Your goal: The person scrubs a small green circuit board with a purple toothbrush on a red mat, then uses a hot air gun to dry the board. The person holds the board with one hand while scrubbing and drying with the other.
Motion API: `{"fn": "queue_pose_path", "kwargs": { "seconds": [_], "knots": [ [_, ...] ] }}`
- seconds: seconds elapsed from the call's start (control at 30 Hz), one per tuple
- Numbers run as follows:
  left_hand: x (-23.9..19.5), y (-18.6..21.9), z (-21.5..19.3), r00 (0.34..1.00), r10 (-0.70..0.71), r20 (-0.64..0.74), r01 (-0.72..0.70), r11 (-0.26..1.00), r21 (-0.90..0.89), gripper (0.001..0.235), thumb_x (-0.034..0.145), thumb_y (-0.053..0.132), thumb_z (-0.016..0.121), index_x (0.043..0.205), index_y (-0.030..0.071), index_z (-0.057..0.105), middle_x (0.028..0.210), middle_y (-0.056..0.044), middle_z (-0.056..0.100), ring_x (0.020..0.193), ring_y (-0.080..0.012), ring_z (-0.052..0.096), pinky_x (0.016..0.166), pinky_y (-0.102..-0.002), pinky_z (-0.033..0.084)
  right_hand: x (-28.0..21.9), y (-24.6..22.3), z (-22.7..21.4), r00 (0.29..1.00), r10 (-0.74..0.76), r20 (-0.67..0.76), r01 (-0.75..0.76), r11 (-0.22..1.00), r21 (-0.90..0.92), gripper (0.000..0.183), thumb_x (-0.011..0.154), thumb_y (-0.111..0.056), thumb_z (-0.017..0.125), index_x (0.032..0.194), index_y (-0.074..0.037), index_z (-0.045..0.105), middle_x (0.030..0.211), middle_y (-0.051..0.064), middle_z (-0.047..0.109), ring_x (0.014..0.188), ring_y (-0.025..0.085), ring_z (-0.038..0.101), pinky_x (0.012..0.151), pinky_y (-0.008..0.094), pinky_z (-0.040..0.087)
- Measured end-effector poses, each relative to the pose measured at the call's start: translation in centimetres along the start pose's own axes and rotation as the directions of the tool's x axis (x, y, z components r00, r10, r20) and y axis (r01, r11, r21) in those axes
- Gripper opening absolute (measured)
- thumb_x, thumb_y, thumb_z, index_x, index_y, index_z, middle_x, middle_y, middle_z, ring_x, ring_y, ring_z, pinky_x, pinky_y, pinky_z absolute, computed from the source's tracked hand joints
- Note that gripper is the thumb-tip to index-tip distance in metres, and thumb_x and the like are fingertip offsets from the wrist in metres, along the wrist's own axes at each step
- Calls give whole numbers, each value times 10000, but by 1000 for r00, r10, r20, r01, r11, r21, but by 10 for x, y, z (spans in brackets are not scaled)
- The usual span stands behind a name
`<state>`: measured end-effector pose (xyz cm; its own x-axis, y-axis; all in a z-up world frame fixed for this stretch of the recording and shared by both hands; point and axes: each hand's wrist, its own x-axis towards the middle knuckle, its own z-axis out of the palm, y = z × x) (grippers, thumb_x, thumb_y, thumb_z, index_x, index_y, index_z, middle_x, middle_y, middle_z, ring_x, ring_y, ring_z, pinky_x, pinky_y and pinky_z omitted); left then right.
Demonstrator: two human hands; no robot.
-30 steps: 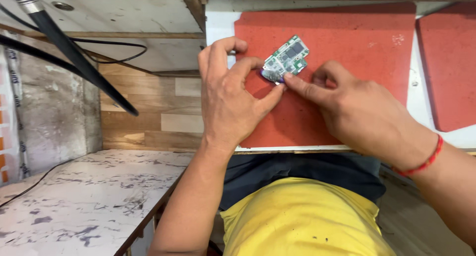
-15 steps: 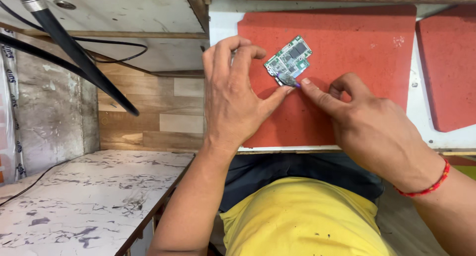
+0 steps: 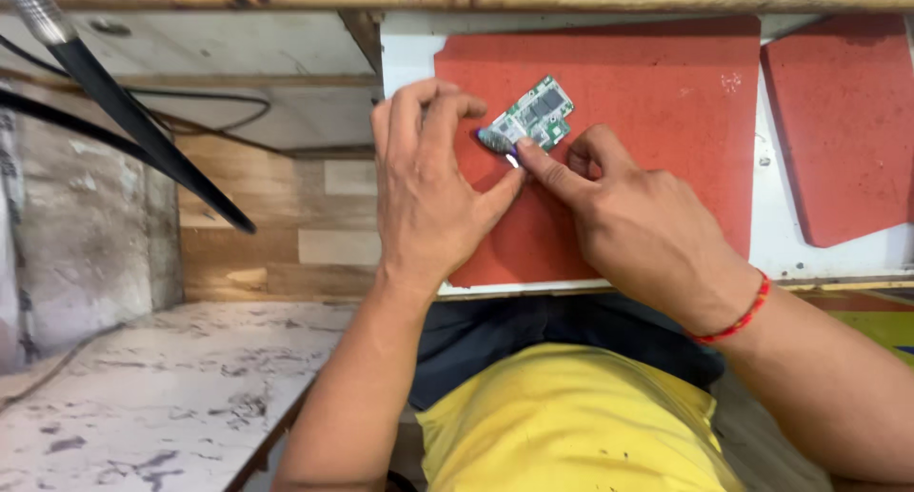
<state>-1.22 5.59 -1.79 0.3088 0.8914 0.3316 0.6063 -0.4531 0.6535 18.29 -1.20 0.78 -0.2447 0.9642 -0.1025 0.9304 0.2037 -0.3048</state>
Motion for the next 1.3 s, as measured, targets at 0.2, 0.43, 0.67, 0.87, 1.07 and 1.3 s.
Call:
{"fn": "queue_pose_path", "kwargs": {
  "seconds": [0.2, 0.43, 0.67, 0.87, 1.07, 1.3],
  "knots": [
    [-1, 3, -2, 999, 33, -13, -33, 999, 13, 503, 696, 279, 962, 1083, 55, 731, 1254, -112, 545, 1218, -334, 483, 1016, -439, 472, 9, 8, -9, 997, 32, -76, -35, 999, -39, 660, 854, -5, 523, 1479, -207, 582, 1126, 183, 623, 609, 372, 647, 518, 458, 550],
    [2, 5, -3, 1000, 8, 13, -8, 1000, 30, 400, 678, 278, 952, 932, 61, 731, 1225, -102, 563, 1207, -329, 493, 1000, -439, 472, 10, 5, -11, 987, 47, -155, -49, 999, -6, 636, 890, -17, 523, 1483, -231, 601, 1113, 162, 636, 662, 379, 660, 589, 478, 554],
    [2, 8, -1, 1000, -16, -3, 16, 999, 31, 389, 677, 273, 945, 899, 67, 701, 1199, -95, 580, 1196, -325, 502, 993, -435, 476, 7, 11, -7, 992, 5, -124, -1, 999, 35, 618, 871, -31, 511, 1446, -234, 604, 1095, 155, 636, 707, 389, 680, 613, 491, 559],
    [3, 12, -6, 1000, -11, -22, 11, 1000, 2, 500, 668, 298, 947, 1040, 57, 716, 1199, -114, 576, 1174, -343, 504, 984, -446, 472, 11, 10, -15, 992, 82, -100, -80, 997, 18, 580, 887, -62, 496, 1414, -272, 612, 1115, 162, 629, 725, 410, 671, 638, 506, 556],
    [0, 11, -3, 999, -26, -34, 26, 1000, -4, 542, 655, 290, 937, 1089, 48, 721, 1201, -116, 579, 1179, -339, 507, 978, -452, 477, 14, 15, -14, 979, 164, -120, -162, 987, 20, 577, 908, -64, 482, 1441, -266, 567, 1112, 133, 643, 727, 397, 679, 638, 506, 555],
    [2, 10, -3, 999, -41, 7, 41, 999, 15, 450, 660, 315, 922, 1018, 98, 757, 1209, -87, 585, 1201, -310, 500, 952, -458, 477, 8, 16, -7, 981, 128, -147, -109, 986, 129, 628, 863, -17, 494, 1439, -248, 586, 1095, 155, 640, 735, 403, 679, 651, 511, 559]
  ]
}}
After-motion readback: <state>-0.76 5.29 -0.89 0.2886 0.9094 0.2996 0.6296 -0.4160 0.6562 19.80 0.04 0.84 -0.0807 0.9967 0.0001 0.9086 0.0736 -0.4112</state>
